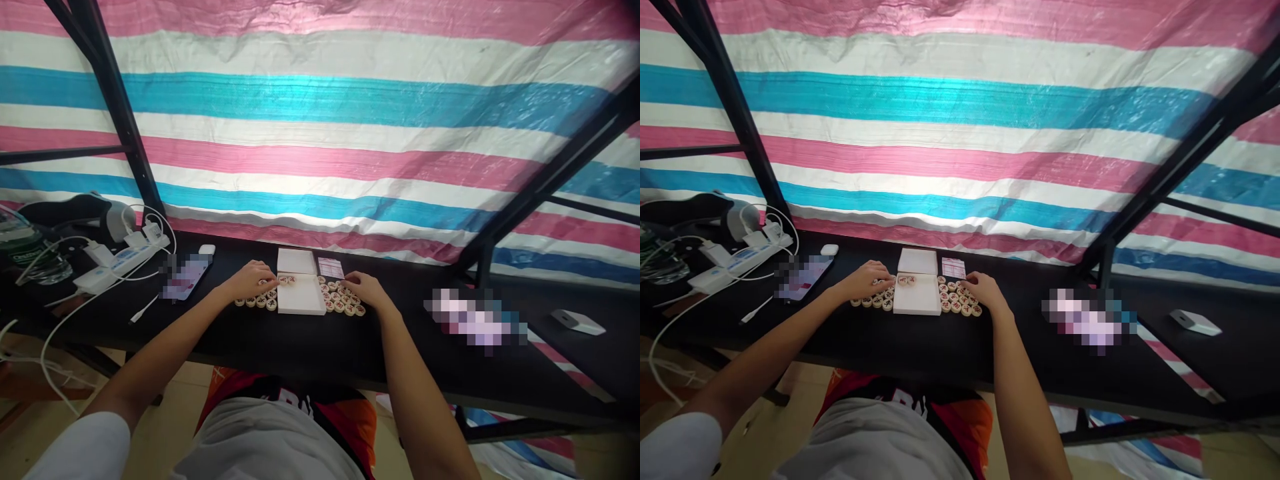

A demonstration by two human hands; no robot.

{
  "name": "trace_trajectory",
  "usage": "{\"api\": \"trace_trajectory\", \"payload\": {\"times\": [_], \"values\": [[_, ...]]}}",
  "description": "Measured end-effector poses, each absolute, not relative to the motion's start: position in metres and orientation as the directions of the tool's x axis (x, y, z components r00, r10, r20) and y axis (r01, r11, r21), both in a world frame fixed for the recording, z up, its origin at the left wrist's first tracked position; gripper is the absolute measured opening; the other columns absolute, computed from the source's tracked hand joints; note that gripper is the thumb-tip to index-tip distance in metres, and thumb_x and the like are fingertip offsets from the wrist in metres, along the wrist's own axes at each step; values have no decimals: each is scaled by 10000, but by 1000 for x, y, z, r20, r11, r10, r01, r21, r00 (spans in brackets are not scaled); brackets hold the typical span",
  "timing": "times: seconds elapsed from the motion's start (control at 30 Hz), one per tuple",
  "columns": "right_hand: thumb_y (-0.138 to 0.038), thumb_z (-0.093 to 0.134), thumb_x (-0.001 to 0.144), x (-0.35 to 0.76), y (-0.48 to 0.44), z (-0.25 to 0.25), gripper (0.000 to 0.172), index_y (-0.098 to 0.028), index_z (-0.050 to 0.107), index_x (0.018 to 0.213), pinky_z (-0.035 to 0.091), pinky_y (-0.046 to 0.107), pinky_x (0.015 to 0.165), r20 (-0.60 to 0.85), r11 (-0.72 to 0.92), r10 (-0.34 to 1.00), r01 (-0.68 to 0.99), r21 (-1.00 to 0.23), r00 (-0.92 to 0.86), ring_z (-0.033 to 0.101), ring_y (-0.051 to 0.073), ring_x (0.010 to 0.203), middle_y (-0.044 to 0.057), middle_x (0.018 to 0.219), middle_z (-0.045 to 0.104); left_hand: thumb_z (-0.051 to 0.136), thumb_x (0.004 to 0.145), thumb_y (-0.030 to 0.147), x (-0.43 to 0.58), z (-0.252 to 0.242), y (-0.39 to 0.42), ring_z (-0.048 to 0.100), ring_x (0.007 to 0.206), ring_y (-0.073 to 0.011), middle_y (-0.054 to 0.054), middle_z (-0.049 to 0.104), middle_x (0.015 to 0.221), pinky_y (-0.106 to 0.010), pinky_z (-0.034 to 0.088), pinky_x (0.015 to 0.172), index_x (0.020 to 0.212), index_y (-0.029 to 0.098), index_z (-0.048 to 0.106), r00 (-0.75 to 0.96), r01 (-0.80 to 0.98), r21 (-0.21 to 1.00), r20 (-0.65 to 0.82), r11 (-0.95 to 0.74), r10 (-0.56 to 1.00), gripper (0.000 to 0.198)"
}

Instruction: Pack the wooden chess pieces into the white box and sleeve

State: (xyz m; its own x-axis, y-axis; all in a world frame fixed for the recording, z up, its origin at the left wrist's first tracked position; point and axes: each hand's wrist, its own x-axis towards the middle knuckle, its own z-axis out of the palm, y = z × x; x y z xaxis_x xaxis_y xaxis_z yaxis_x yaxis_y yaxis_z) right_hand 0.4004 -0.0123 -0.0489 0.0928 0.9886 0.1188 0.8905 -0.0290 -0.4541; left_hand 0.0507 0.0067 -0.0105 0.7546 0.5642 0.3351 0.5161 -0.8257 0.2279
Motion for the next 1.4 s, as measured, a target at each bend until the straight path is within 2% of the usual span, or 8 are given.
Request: {"api": "trace_trajectory", "payload": {"times": [0.13, 0.3, 0.5, 0.73, 0.9, 1.1, 1.3, 1.4], "values": [[-406, 590, 755, 399, -10, -52, 308, -176, 679, 939, 421, 245, 697, 93, -35, 992, 879, -476, 90, 604, 168, 784, 50, 857, 676, 413, 891, 401, 30, -10, 26, 568, 871, -192, -51, 664, 899, -292, 403, 802, 920, 193, 691, 600, 687, 247, 337, -684, 725, 348], [-374, 491, 822, 395, -7, -54, 300, -191, 709, 920, 412, 249, 754, 165, 44, 986, 917, -397, 24, 602, 176, 834, 54, 883, 675, 426, 856, 397, 10, -14, 40, 574, 845, -195, -44, 649, 863, -268, 413, 717, 934, 200, 682, 471, 814, 243, 258, -528, 844, 332], [-370, 484, 829, 394, -9, -53, 321, -188, 710, 965, 403, 266, 807, 173, 32, 984, 931, -364, 33, 602, 199, 900, 76, 975, 676, 432, 844, 402, 12, -17, 39, 583, 806, -189, -37, 652, 868, -260, 409, 679, 942, 209, 682, 455, 831, 246, 212, -498, 865, 331], [-377, 541, 803, 393, -5, -57, 262, -192, 691, 911, 416, 253, 707, 168, -15, 982, 919, -394, 88, 622, 185, 827, 60, 890, 699, 422, 850, 383, 10, -17, 41, 593, 804, -181, -39, 666, 891, -253, 420, 705, 944, 204, 688, 452, 816, 283, 230, -504, 862, 333], [-340, 525, 804, 391, -8, -53, 231, -177, 665, 887, 419, 282, 721, 311, 11, 942, 920, -393, 122, 605, 195, 808, 71, 869, 681, 430, 843, 378, 9, -15, 39, 594, 783, -179, -38, 668, 877, -249, 417, 677, 942, 202, 688, 442, 818, 292, 232, -495, 867, 328], [-305, 523, 814, 335, -13, -44, 174, -208, 642, 896, 426, 297, 806, 465, 383, 872, 808, -448, -155, 580, 182, 883, 40, 923, 666, 422, 841, 399, 10, -17, 40, 592, 781, -179, -44, 667, 879, -246, 421, 683, 945, 197, 687, 461, 804, 301, 228, -512, 858, 349], [-230, 549, 817, 295, -8, -49, 144, -192, 681, 860, 410, 300, 808, 292, 402, 896, 892, -206, -335, 571, 204, 871, 73, 850, 685, 420, 841, 411, 10, -22, 45, 591, 798, -183, -47, 667, 881, -254, 424, 727, 949, 195, 688, 487, 782, 307, 242, -542, 839, 360], [-216, 512, 838, 302, -5, -52, 192, -206, 692, 906, 410, 304, 845, 320, 427, 882, 875, -230, -346, 570, 197, 902, 66, 928, 688, 421, 841, 413, 11, -22, 45, 591, 801, -183, -46, 667, 877, -254, 424, 731, 946, 194, 688, 493, 776, 310, 244, -549, 835, 361]]}}
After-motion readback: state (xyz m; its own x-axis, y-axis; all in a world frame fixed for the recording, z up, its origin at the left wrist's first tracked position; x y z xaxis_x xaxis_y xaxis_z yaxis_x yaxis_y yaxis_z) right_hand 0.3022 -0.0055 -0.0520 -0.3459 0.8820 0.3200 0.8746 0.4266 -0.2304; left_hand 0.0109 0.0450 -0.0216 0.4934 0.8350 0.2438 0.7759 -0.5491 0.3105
